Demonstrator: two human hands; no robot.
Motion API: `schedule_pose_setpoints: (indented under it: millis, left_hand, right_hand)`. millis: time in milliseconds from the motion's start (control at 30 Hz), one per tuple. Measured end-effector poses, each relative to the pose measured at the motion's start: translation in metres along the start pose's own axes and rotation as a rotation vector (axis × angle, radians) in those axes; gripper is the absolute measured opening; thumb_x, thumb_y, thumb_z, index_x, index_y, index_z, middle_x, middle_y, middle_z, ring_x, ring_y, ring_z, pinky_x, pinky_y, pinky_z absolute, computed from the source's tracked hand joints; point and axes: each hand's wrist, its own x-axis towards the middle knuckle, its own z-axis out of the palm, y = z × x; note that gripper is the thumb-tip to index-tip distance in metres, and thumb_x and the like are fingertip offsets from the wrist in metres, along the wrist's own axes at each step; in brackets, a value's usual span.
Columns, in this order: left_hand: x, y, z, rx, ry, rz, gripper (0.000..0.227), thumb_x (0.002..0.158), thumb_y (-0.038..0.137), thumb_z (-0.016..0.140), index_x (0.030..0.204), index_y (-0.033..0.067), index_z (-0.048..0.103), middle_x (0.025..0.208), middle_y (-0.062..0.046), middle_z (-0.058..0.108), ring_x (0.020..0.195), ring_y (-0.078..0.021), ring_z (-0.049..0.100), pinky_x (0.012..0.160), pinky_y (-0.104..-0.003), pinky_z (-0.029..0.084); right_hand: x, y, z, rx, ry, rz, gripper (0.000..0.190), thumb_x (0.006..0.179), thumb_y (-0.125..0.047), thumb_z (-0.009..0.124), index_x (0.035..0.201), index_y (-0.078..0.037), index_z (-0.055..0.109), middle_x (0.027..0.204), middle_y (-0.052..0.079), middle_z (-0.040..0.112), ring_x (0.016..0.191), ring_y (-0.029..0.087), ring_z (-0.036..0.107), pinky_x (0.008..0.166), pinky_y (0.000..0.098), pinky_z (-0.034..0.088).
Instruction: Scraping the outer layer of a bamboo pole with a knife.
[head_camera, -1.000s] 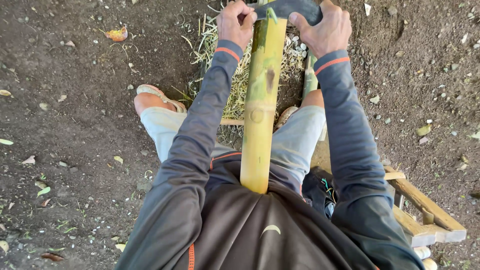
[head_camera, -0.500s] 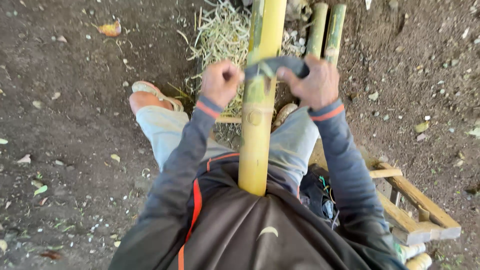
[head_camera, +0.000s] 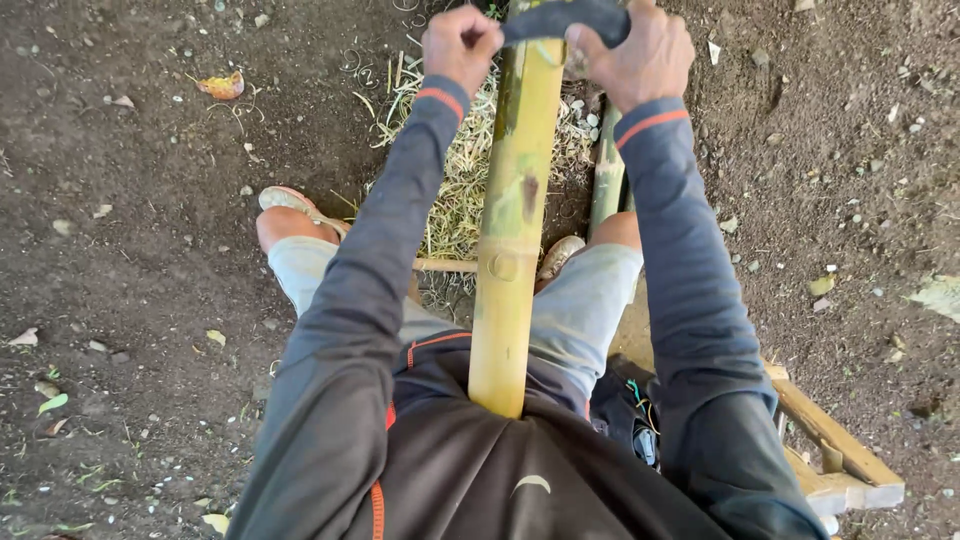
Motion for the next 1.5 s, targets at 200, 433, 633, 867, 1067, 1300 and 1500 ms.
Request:
schedule_pose_setpoints:
  millis: [200, 433, 633, 867, 1067, 1300, 1500]
  left_hand:
    - [0.047, -0.041, 0.036, -0.037, 0.171, -0.016, 0.020, 0.077, 0.014, 0.083, 0.080, -0.0010, 0.070, 0.069, -0.008, 0.074, 0.060, -0.0173, 0.070, 0.059, -0.034, 0.057]
    - [0.042, -0.045, 0.038, -0.003, 0.203, -0.092, 0.033, 0.078, 0.023, 0.087, 0.088, -0.0001, 0.066, 0.077, -0.007, 0.069, 0.067, -0.0192, 0.068, 0.058, -0.038, 0.058]
    - [0.019, -0.029, 0.022, 0.050, 0.158, 0.057, 0.020, 0.080, 0.010, 0.085, 0.084, -0.0005, 0.069, 0.071, -0.007, 0.071, 0.064, -0.0165, 0.068, 0.062, -0.034, 0.055]
    - [-0.043, 0.027, -0.008, 0.007, 0.069, 0.074, 0.009, 0.083, 0.003, 0.078, 0.080, 0.0017, 0.070, 0.086, -0.006, 0.079, 0.062, -0.0108, 0.065, 0.059, -0.030, 0.056]
    - [-0.100, 0.062, -0.028, 0.029, 0.044, -0.022, 0.013, 0.084, 0.004, 0.080, 0.080, 0.0023, 0.068, 0.071, -0.004, 0.068, 0.059, -0.0106, 0.059, 0.055, -0.029, 0.049]
    - [-0.166, 0.086, -0.072, 0.000, -0.189, -0.137, 0.011, 0.085, 0.004, 0.076, 0.077, 0.0027, 0.068, 0.069, -0.003, 0.067, 0.059, -0.0095, 0.057, 0.054, -0.029, 0.046]
    - [-0.120, 0.065, -0.066, 0.002, -0.327, -0.132, 0.008, 0.085, 0.004, 0.075, 0.079, 0.0040, 0.070, 0.072, -0.003, 0.070, 0.061, -0.0092, 0.062, 0.057, -0.028, 0.052]
  right_hand:
    - [0.027, 0.020, 0.022, 0.044, 0.265, -0.150, 0.052, 0.085, -0.045, 0.089, 0.106, 0.000, 0.072, 0.093, 0.023, 0.073, 0.081, 0.043, 0.071, 0.070, 0.0509, 0.055]
    - [0.026, 0.020, 0.022, -0.006, -0.027, 0.151, 0.059, 0.093, -0.058, 0.086, 0.108, -0.003, 0.070, 0.099, 0.022, 0.071, 0.090, 0.040, 0.071, 0.081, 0.0498, 0.056]
    - [0.005, 0.015, 0.016, -0.053, 0.273, -0.159, 0.055, 0.083, -0.048, 0.090, 0.103, 0.000, 0.072, 0.091, 0.023, 0.073, 0.079, 0.043, 0.071, 0.072, 0.0522, 0.056]
    - [-0.036, -0.012, -0.014, 0.018, -0.042, 0.057, 0.060, 0.091, -0.055, 0.089, 0.091, 0.000, 0.068, 0.080, 0.020, 0.070, 0.075, 0.040, 0.070, 0.072, 0.0507, 0.055]
    - [-0.081, -0.033, -0.030, -0.074, 0.023, -0.012, 0.060, 0.086, -0.057, 0.091, 0.080, -0.003, 0.065, 0.069, 0.018, 0.068, 0.063, 0.040, 0.068, 0.060, 0.0497, 0.053]
    - [-0.117, -0.050, -0.059, 0.033, -0.165, 0.017, 0.064, 0.087, -0.059, 0.088, 0.075, -0.002, 0.061, 0.064, 0.016, 0.063, 0.059, 0.037, 0.066, 0.060, 0.0477, 0.053]
    - [-0.088, -0.041, -0.043, 0.103, -0.274, 0.082, 0.061, 0.082, -0.059, 0.087, 0.074, -0.003, 0.062, 0.059, 0.016, 0.061, 0.055, 0.035, 0.065, 0.056, 0.0473, 0.051]
